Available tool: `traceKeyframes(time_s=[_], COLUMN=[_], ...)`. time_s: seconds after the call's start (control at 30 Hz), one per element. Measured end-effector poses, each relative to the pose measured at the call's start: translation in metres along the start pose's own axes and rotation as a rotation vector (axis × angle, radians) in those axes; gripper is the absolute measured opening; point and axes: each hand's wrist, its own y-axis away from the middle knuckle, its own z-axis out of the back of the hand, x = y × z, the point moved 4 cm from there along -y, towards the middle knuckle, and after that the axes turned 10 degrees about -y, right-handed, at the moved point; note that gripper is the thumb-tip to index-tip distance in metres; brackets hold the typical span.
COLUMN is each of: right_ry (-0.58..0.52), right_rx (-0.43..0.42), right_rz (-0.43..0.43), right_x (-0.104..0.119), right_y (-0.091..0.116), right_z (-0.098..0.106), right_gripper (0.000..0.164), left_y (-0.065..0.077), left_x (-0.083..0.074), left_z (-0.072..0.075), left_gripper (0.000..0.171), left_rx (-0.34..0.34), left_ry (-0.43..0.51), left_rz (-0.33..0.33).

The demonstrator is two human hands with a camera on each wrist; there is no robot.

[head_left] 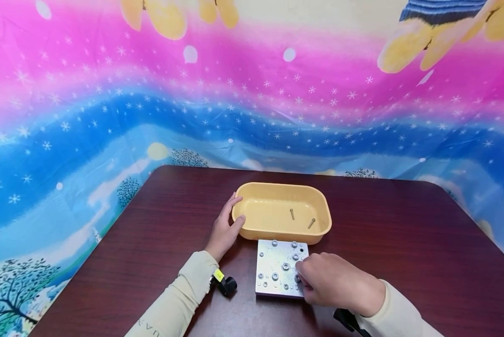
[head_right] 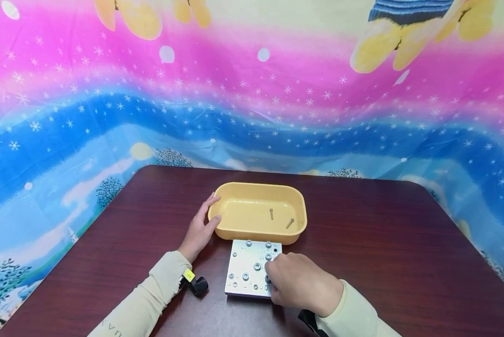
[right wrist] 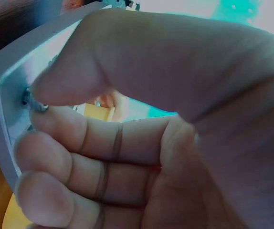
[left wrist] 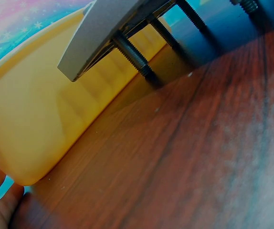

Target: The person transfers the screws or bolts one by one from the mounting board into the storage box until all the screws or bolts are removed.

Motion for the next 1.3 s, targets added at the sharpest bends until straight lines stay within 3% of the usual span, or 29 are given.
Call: traceKeyframes(time_s=[0.5,0.73,1.07,1.3], right_ry=[-0.043,-0.054,-0.158,-0.196], right_rx=[0.057,0.041,0.102,0.102], right_rz=[-0.048,-0.020,-0.084,-0.085], right_x=[-0.0009,-0.0012,-0.0034,-0.0033], right_y=[-0.0027,-0.0026,-0.0050,-0.0053], right_z=[0.0005,0.0003,-0.0010,-0.0011], right_gripper=[0.027,0.027,0.024,0.023], left_y=[0.0003,0.0002,0.0006,0.0005], left_x=[-0.0002,-0.0006,-0.0009,-0.0008], left_z=[0.0004,0.0008,0.0008,0.0004], left_gripper=[0.049,0.049,0.050,0.050], left_rx=[-0.009,-0.012,-0.006,-0.006], left_ry=[0.000,0.003,0.007,0.003], left_rz=[-0.008,-0.012,-0.015,-0.014])
